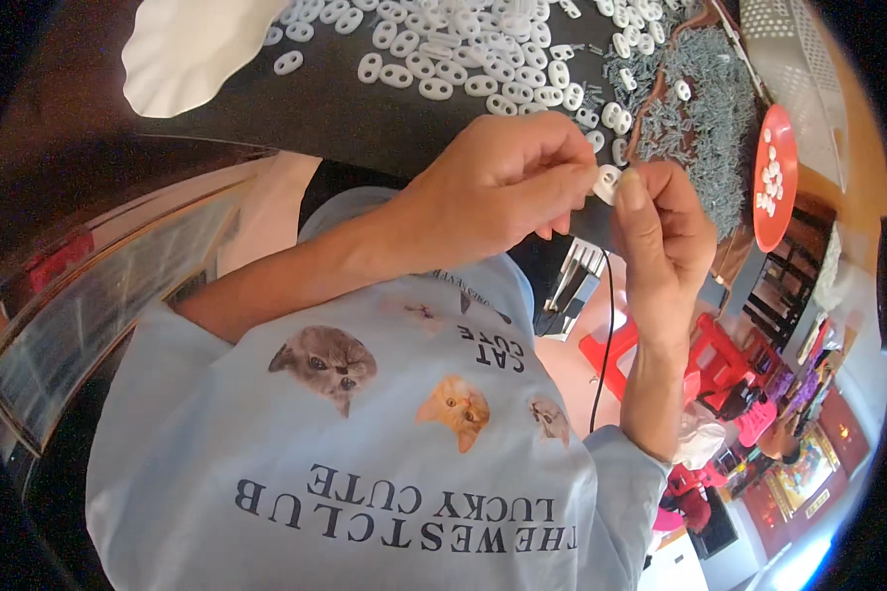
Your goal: Assembling small white plastic components by inserting tiny metal springs into them.
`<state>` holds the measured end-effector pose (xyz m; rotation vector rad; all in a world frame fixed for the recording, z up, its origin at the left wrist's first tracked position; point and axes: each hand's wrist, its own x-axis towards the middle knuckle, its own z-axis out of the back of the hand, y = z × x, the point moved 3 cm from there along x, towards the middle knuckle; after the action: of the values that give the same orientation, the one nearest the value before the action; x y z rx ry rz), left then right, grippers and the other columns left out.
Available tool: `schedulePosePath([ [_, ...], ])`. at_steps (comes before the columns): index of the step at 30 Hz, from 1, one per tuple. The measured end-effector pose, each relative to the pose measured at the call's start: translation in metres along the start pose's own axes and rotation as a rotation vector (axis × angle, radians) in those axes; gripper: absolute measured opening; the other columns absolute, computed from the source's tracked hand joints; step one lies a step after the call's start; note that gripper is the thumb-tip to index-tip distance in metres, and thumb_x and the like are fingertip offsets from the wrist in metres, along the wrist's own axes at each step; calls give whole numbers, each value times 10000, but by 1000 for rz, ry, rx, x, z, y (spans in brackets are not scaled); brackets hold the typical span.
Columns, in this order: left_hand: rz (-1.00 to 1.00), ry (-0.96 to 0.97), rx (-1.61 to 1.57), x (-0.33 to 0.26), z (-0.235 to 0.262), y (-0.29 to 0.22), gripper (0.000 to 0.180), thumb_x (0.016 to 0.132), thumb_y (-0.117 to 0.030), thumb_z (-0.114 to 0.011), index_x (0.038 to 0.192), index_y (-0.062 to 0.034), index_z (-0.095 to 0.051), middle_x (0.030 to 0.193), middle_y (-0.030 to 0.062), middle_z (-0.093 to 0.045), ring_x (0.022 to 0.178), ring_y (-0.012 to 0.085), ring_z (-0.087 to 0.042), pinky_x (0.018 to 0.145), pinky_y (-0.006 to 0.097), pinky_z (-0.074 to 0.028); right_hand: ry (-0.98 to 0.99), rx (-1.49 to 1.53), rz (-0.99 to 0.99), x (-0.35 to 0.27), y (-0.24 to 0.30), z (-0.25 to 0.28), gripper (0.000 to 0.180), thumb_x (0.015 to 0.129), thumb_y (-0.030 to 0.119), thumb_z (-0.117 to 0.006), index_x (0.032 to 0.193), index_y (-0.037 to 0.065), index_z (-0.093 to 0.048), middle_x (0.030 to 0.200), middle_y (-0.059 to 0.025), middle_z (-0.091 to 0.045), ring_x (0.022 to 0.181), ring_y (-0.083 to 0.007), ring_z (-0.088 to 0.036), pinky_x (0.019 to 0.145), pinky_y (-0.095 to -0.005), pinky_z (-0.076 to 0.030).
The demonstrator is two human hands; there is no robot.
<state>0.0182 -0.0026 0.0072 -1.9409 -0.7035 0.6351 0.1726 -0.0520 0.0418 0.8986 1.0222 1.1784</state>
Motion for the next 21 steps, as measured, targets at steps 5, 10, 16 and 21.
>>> schedulePosePath([
  [5, 26, -9, -69, 1, -5, 0, 132, 906, -144, -561, 928, -15, -542, 755, 30, -587, 646, 76, -548, 585, 208, -455, -95, 143, 44, -3, 5, -8, 146, 926, 127, -558, 841, 8, -551, 731, 43, -513, 649, -20, -398, 558, -176, -336],
  [10, 26, 13, -120, -1, -5, 5, 140, 907, -146, -563, 945, -14, -535, 746, 33, -586, 623, 79, -544, 579, 207, -454, -85, 159, 55, -2, -2, -11, 136, 931, 142, -541, 848, 35, -546, 641, 63, -445, 531, -5, -319, 462, -175, -219],
  [16, 8, -7, -142, -6, -7, 2, 140, 908, -144, -559, 944, -12, -529, 747, 49, -591, 616, 85, -548, 578, 206, -454, -42, 342, -43, -4, -2, -12, 150, 923, 148, -547, 843, 20, -547, 616, 32, -452, 494, -16, -315, 436, -180, -202],
  [21, 6, 25, -137, -10, -8, 5, 158, 913, -160, -549, 947, -7, -532, 743, 56, -592, 619, 89, -552, 563, 207, -454, -9, 419, -66, -10, -4, -12, 153, 916, 145, -550, 846, 8, -546, 614, 27, -453, 484, -19, -306, 436, -180, -199],
])
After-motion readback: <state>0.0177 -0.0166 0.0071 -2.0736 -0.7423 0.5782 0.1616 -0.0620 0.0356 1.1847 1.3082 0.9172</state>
